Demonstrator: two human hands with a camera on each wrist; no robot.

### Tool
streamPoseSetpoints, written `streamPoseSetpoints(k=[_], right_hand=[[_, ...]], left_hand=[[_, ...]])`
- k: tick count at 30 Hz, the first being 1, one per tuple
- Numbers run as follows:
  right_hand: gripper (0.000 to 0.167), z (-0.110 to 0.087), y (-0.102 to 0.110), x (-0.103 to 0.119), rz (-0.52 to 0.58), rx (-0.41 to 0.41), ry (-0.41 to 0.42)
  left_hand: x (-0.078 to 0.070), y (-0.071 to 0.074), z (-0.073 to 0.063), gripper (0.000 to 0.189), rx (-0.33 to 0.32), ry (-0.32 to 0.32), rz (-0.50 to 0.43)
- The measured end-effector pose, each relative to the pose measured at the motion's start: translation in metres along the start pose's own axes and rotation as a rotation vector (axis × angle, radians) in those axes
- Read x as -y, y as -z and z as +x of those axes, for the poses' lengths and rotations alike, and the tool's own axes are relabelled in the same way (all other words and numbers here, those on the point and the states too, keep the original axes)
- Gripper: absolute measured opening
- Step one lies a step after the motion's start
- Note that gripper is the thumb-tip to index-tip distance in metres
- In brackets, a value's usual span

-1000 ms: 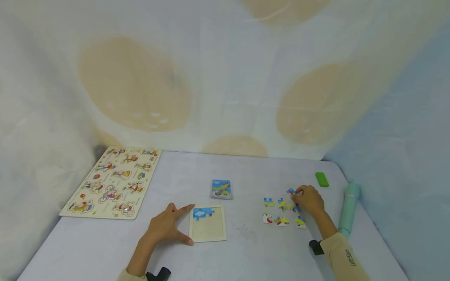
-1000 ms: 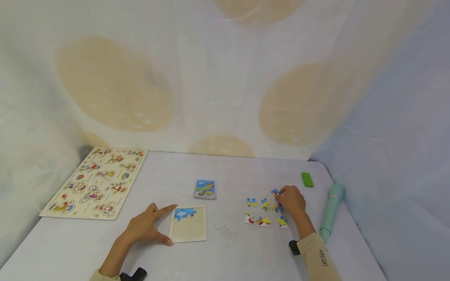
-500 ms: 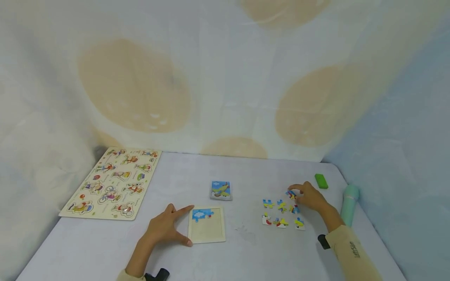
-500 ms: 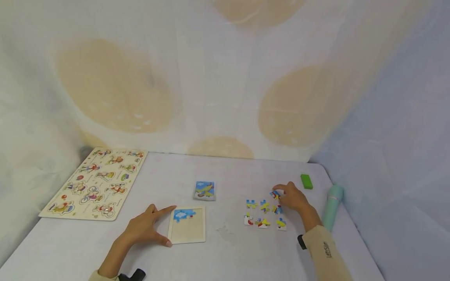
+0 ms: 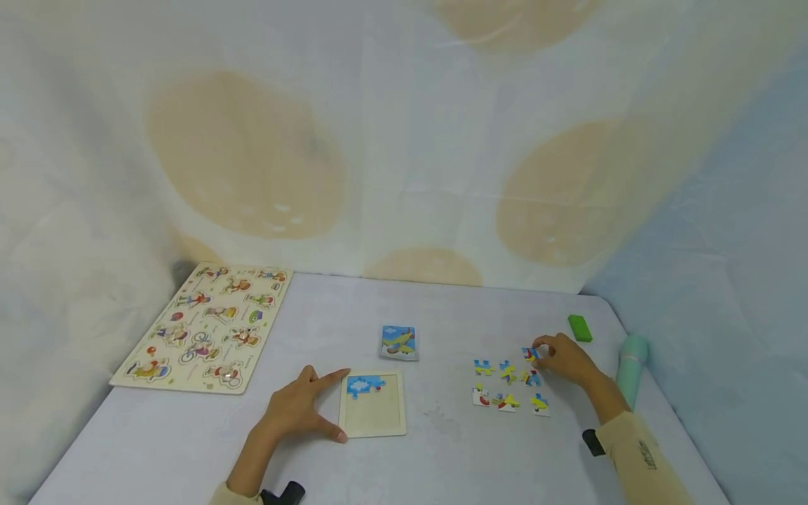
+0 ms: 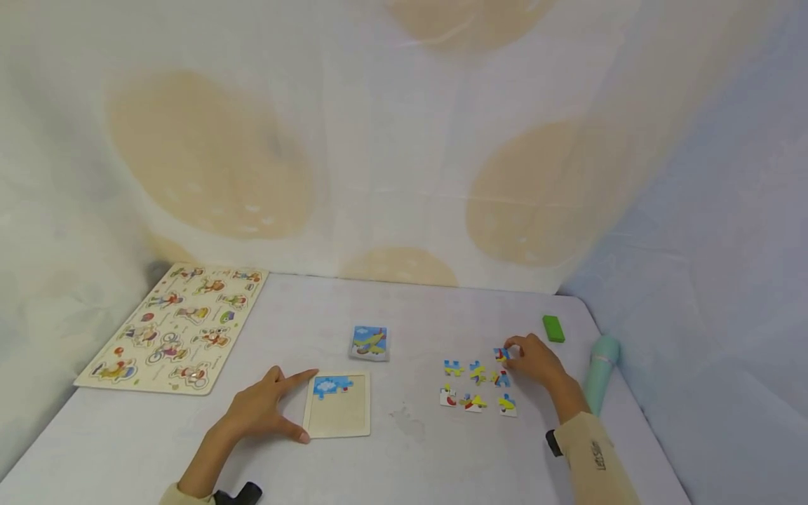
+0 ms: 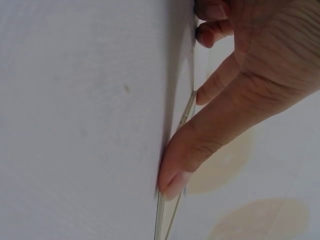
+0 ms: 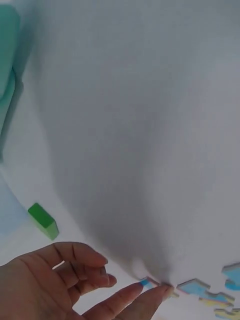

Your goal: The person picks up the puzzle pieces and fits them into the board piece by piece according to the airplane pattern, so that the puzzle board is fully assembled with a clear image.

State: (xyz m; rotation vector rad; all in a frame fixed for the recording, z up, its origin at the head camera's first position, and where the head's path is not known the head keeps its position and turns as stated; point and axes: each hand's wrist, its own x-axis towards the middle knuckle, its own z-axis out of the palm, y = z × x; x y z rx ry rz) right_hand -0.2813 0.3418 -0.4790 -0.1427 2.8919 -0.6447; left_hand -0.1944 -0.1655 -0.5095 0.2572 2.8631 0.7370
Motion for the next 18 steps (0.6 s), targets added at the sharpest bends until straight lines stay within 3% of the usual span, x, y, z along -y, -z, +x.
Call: streamPoseSetpoints(k=[10,18], right_hand=[[0.039,-0.01,-0.008,-0.001,-0.044,-0.081,-0.028],[0.038,-0.015,-0.009,0.001,-0.128,-0.19,0.058]], left_hand=[[-0.001,0.0,-0.002,0.11,-0.004,-0.022,0.009],[0.0,0.0,-0.002,0.109,-0.011,-0.025,0.006]])
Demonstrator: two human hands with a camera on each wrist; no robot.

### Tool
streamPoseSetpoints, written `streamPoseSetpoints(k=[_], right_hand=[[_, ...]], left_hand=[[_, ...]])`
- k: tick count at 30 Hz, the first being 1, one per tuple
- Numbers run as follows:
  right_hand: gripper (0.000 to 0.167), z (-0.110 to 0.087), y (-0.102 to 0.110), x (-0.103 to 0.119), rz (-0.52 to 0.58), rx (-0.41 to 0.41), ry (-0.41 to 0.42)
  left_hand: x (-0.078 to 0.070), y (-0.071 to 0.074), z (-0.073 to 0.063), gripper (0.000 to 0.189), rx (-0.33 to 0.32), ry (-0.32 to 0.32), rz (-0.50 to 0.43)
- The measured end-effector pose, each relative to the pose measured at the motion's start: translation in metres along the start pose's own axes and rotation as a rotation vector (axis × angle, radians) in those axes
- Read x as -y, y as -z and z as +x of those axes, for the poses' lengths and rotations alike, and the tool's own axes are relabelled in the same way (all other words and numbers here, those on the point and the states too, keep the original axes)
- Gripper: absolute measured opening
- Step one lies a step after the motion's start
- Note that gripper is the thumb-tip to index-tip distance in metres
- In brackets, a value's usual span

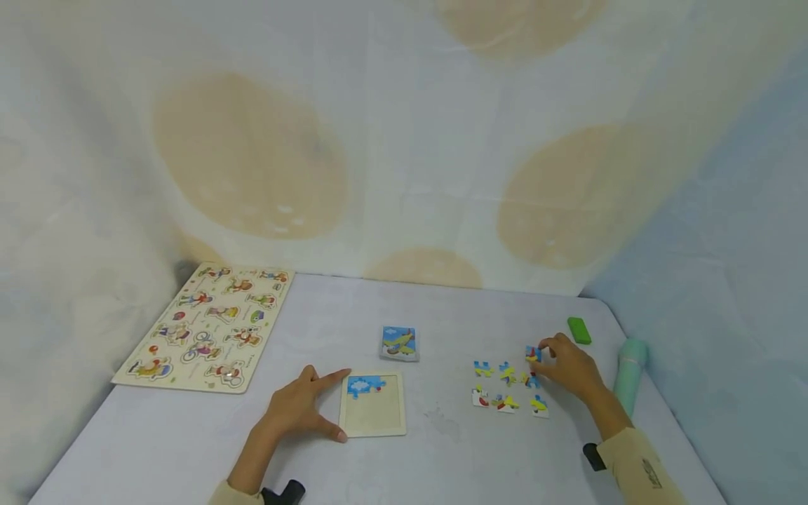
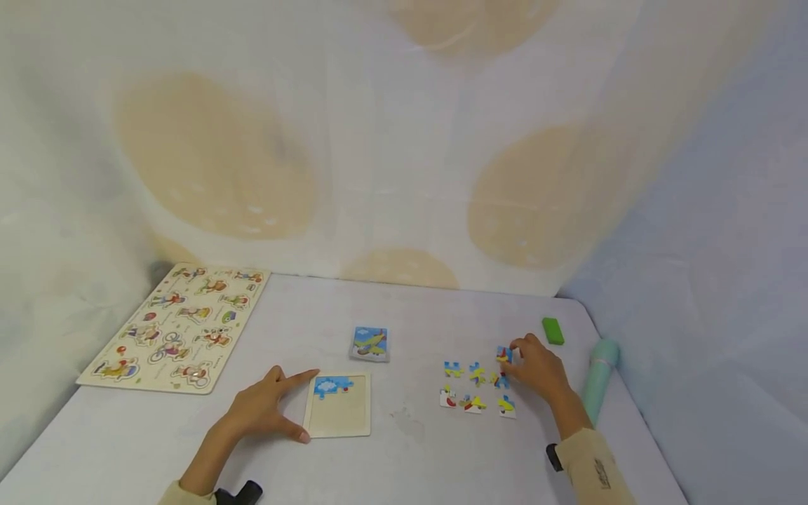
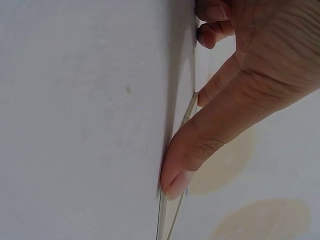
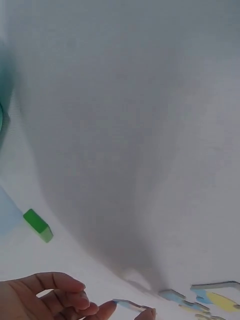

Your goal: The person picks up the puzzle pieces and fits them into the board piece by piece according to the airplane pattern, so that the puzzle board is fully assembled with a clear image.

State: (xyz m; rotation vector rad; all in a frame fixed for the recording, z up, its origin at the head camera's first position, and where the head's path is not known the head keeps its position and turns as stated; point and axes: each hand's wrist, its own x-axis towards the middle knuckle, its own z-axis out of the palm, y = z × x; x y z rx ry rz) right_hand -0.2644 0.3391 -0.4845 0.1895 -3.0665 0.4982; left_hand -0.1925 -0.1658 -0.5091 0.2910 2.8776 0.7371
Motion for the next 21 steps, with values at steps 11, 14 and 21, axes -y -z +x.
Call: streamPoseSetpoints(k=[11,14,21], right_hand=[[0.036,-0.012,-0.008,0.022,-0.017,-0.095,0.1],[0.035,-0.013,-0.011,0.03,-0.001,-0.12,0.132],[0.032,-0.018,-0.02,0.062,0.106,-0.13,0.197]], left_hand=[[-0.002,0.004,0.002,0.111,0.026,0.015,-0.005],[-0.002,0.004,0.002,0.11,0.03,0.015,-0.006],[-0.004,0.005,0.001,0.11,0.041,0.028,-0.023]])
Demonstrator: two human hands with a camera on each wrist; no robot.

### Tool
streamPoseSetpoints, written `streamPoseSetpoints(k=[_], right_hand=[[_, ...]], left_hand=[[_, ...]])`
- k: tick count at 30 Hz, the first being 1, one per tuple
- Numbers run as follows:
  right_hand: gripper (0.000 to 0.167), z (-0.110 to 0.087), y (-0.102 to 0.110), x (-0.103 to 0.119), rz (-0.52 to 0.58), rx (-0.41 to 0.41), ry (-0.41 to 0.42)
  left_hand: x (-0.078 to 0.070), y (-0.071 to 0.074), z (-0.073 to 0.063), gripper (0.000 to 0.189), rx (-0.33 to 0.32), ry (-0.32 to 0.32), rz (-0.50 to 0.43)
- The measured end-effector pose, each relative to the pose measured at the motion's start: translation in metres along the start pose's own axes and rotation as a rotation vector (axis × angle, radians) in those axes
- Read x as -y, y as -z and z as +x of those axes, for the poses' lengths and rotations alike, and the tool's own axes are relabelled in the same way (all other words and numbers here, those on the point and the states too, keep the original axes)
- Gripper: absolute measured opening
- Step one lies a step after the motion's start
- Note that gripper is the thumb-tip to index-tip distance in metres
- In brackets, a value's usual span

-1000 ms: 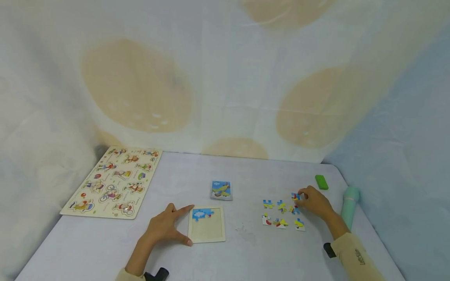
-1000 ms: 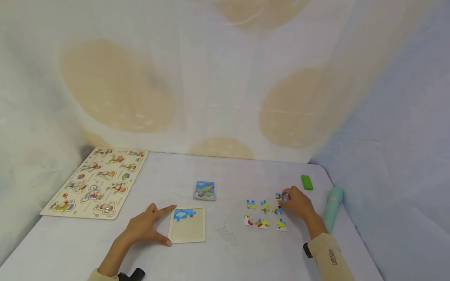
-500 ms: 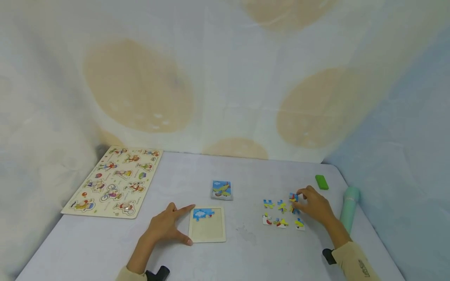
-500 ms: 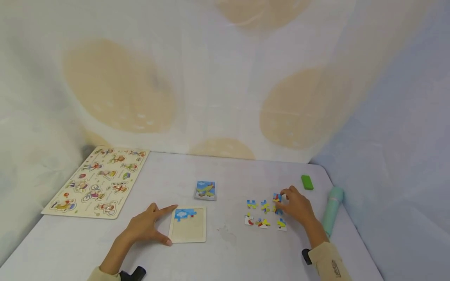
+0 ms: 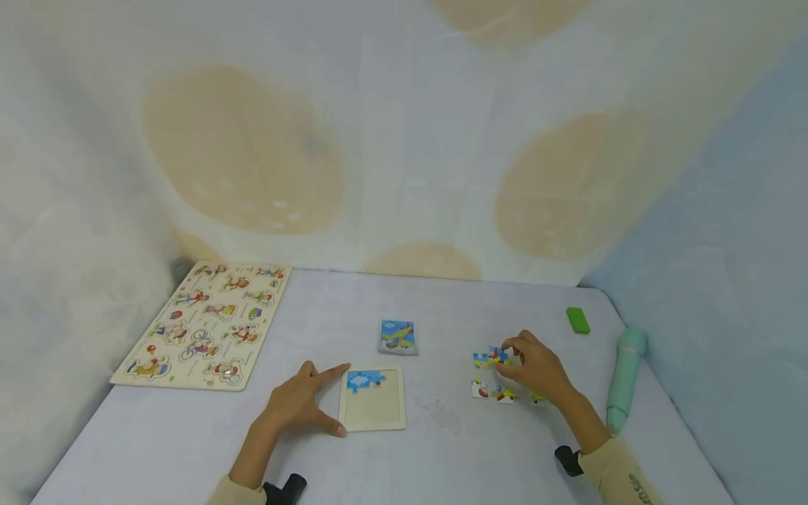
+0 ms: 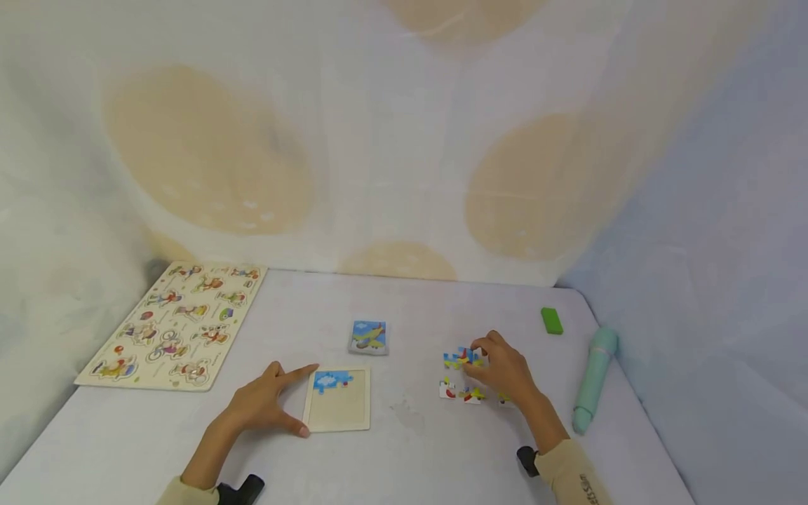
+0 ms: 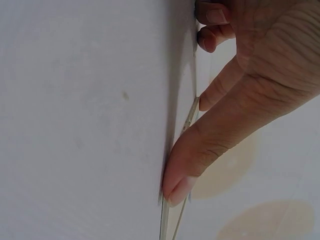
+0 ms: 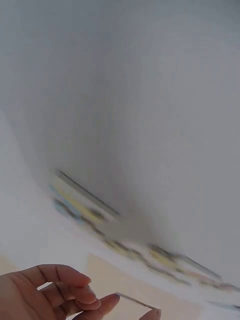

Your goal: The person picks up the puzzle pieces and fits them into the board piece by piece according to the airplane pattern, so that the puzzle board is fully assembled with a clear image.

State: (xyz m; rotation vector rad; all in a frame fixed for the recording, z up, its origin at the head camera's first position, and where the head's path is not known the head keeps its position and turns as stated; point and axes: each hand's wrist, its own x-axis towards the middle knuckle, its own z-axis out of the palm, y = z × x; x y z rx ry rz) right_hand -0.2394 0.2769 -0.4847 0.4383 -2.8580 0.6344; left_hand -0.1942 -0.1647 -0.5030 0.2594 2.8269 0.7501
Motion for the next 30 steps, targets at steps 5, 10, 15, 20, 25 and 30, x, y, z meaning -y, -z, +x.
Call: streamPoseSetpoints(k=[5,10,15,20,25,30], right_hand=[[0.034,0.001,-0.005,0.028,0.075,0.053,0.045],[0.035,0.001,-0.008,0.046,0.077,0.084,0.065],[0.035,0.002,-0.016,0.057,0.036,0.086,0.103],[0.031,0.003,-0.023,0.065,0.024,0.1,0.115],[0.029,0.002,-0.028,0.075,0.022,0.105,0.145],[0.03,0.002,-0.035,0.085,-0.029,0.09,0.168]], left_hand=[[0.0,-0.001,-0.001,0.11,0.004,0.014,-0.002],[0.001,-0.002,0.0,0.11,0.0,0.007,-0.005],[0.001,-0.002,0.0,0.11,0.004,0.014,0.006],[0.001,-0.001,0.0,0.11,0.001,0.012,0.009],[0.001,-0.001,0.001,0.11,-0.002,0.006,0.017],[0.001,-0.002,0.001,0.111,-0.001,0.011,0.013]])
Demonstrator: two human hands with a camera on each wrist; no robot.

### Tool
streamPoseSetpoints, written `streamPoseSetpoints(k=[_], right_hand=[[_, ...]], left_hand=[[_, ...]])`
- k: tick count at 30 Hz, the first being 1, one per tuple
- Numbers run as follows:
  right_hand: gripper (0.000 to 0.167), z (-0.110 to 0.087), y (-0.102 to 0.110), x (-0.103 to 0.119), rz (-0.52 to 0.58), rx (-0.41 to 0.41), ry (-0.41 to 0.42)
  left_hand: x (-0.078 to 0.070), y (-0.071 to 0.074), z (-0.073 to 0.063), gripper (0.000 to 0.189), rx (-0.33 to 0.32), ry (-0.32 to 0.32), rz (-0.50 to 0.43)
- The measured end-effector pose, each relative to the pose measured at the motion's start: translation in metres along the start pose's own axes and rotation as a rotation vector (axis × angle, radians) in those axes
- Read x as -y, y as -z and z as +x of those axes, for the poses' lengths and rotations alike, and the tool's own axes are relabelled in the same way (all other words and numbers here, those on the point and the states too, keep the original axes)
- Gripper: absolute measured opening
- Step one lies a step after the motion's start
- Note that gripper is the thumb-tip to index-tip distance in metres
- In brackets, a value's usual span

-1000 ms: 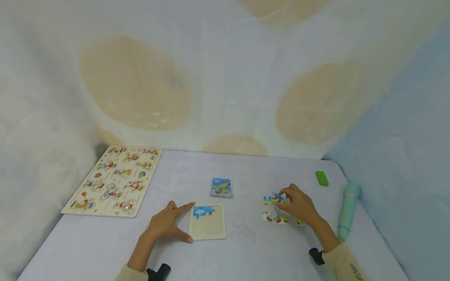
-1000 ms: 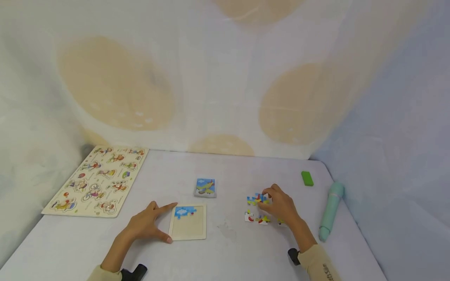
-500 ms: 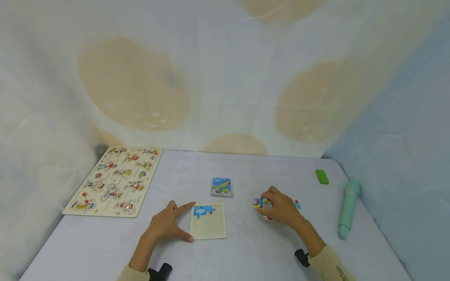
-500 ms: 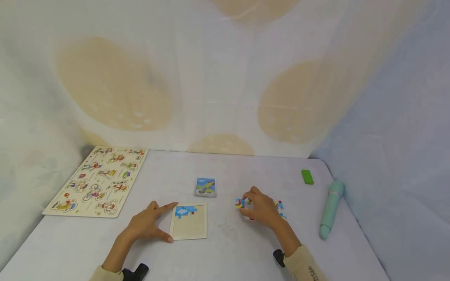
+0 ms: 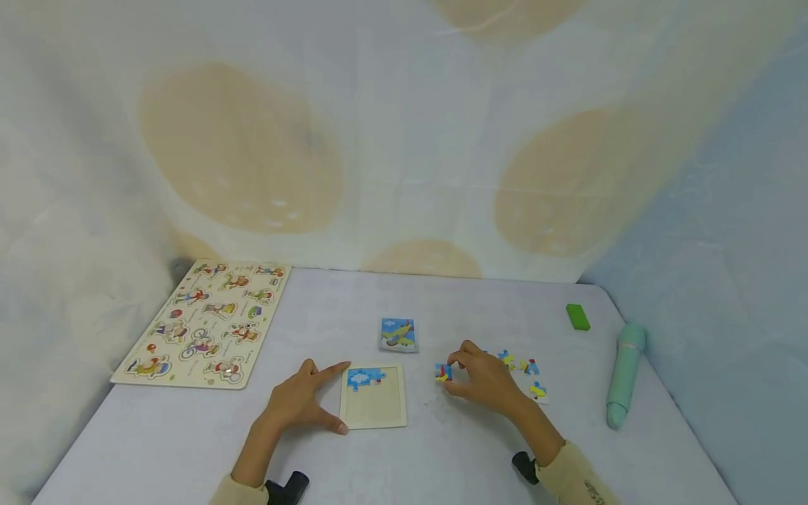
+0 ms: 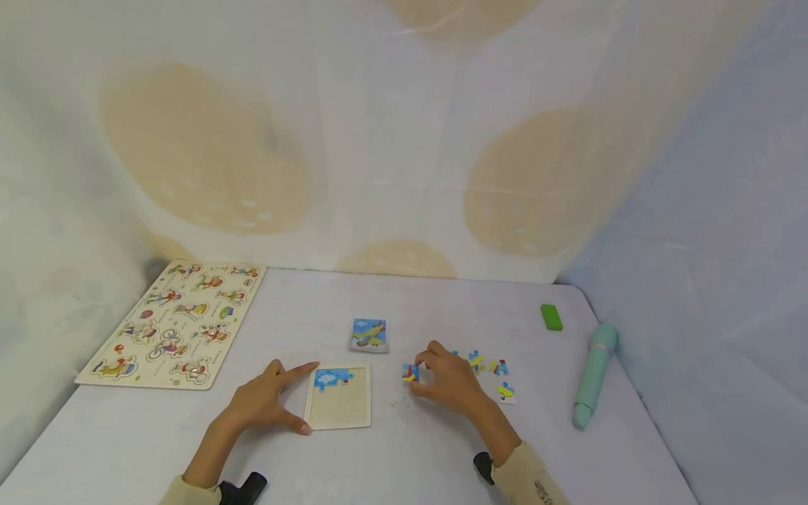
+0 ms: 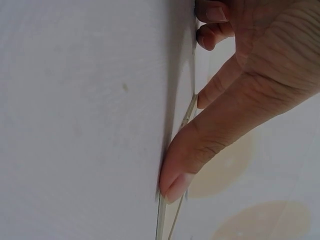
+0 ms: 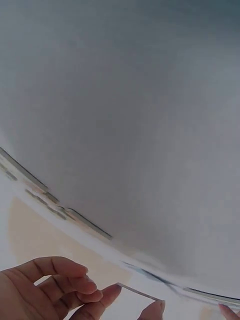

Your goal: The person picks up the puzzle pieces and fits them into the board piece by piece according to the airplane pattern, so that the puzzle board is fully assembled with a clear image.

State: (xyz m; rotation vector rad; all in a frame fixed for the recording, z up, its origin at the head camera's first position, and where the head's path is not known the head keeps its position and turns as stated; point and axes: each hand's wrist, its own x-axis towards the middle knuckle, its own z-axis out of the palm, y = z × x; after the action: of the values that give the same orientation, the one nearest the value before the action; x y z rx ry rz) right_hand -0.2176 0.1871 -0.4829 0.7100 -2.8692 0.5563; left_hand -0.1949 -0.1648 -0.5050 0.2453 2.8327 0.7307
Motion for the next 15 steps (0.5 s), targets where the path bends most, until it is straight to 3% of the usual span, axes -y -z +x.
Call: streamPoseSetpoints(k=[15], right_hand=[[0.032,0.01,-0.006,0.028,0.002,0.031,0.067]], left_hand=[[-0.003,0.003,-0.002,0.111,0.01,0.008,-0.002]])
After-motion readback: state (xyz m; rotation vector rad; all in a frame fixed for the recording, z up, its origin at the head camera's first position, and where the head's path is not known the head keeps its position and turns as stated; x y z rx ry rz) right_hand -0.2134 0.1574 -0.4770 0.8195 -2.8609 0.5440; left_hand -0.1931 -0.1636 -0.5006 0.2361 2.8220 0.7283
